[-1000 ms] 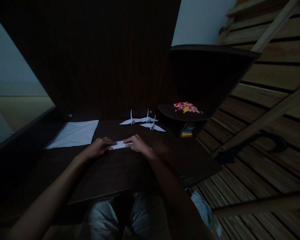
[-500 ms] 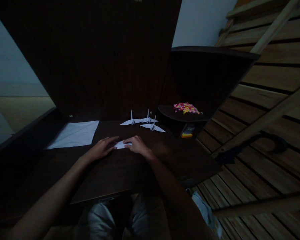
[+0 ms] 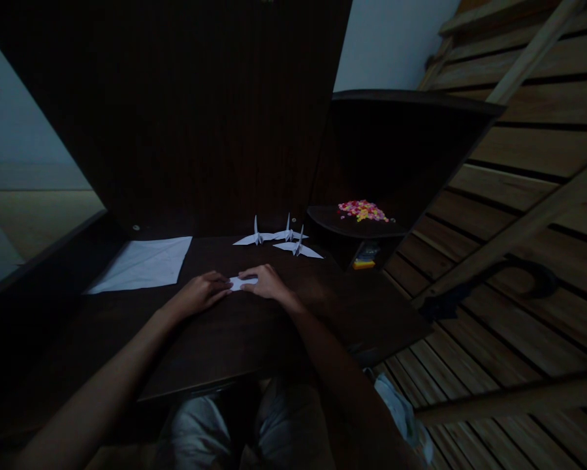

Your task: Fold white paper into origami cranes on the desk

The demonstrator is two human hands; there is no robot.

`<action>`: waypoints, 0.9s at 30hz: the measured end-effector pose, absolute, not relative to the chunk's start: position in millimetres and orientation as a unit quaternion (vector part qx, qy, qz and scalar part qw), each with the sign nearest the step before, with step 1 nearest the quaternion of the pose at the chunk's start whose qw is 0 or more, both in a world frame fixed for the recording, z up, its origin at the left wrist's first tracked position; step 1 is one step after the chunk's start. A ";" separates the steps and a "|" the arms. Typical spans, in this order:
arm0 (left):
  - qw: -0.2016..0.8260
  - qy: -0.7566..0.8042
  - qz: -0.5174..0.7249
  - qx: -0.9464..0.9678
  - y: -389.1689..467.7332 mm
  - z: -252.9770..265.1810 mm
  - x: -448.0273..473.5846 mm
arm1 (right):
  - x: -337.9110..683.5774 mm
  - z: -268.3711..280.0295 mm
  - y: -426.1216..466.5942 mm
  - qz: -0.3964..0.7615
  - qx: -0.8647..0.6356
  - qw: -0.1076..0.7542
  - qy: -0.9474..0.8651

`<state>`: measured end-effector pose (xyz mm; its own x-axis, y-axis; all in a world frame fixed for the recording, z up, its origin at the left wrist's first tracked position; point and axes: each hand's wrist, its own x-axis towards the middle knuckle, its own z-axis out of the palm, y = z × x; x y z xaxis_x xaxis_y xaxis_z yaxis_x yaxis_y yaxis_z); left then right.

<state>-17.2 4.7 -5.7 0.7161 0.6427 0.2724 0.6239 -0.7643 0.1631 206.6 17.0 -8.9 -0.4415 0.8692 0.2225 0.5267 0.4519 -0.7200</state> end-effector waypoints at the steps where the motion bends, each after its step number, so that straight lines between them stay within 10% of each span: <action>1: 0.021 0.339 0.155 0.928 4.4 -5.4 -16.7 | 206.7 -8.3 16.8 0.292 -0.435 0.296 -0.798; 27: -0.013 0.379 0.193 0.905 4.9 -7.7 -13.5 | 204.7 -18.4 19.7 0.110 -0.385 0.351 -0.847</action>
<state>-13.5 4.9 -7.7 0.6384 0.6803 0.3600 0.6907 -0.7128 0.1221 204.7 19.7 -18.4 -0.4579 0.7284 0.5097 0.5742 0.6800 -0.4559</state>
